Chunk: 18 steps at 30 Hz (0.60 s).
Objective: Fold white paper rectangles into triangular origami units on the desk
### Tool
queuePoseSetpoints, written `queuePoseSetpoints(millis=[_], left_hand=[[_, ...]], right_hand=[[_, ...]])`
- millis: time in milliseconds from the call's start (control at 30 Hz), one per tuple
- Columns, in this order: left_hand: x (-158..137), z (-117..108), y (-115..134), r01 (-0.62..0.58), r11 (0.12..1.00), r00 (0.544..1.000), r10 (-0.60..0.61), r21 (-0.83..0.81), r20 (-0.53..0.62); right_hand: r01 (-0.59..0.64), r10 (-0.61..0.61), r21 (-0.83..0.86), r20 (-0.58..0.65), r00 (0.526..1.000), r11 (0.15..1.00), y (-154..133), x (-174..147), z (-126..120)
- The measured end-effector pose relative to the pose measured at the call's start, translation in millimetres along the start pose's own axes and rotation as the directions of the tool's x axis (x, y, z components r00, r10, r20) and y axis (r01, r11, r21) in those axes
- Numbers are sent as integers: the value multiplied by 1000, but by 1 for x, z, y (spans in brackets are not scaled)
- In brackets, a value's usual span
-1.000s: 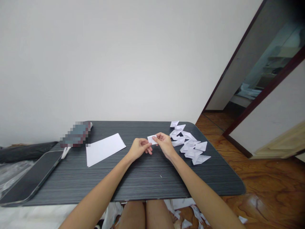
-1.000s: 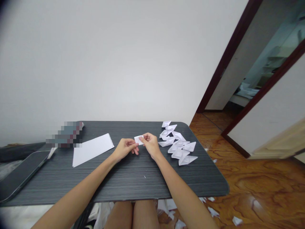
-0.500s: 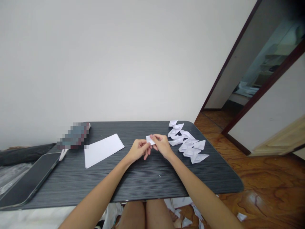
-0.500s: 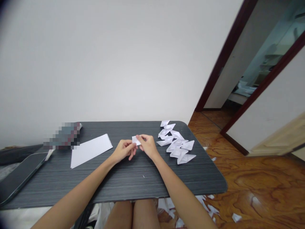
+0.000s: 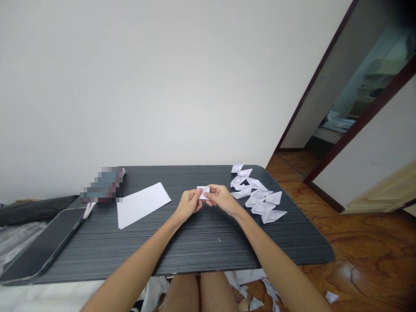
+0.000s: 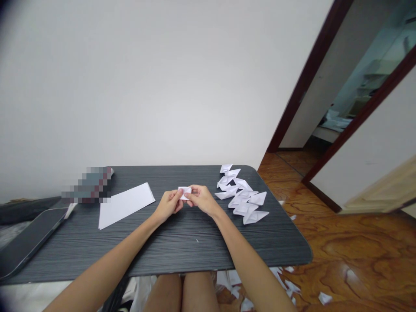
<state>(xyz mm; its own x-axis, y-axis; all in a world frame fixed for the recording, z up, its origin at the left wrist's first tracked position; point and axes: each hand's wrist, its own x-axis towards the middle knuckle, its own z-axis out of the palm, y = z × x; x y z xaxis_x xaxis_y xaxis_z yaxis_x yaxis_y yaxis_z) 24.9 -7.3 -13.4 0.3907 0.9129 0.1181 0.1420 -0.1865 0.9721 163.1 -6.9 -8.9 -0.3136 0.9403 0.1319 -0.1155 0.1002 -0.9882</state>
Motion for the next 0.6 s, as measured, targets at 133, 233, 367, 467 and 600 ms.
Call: queuePoseSetpoints(millis=[133,233,367,467,600], left_hand=[[1,-1,-5,-54,994,996,61,94,-73],[1,-2,-7,-82,984,991,97,160,-92],[-2,-4,-2,-128,945,985,156,301,-73],[-2,-9,3,-206,868,956,278,451,-98],[0,-13,0,-258,764,919,383,591,-94]], right_hand=[[-12,11,-25,-29,1000,1000,2,-2,0],[-36,39,-52,46,998,998,6,-2,2],[-48,52,-102,38,998,994,13,0,0],[-50,61,-147,75,995,988,15,1,-2],[-33,56,-186,123,991,982,14,-2,-1]])
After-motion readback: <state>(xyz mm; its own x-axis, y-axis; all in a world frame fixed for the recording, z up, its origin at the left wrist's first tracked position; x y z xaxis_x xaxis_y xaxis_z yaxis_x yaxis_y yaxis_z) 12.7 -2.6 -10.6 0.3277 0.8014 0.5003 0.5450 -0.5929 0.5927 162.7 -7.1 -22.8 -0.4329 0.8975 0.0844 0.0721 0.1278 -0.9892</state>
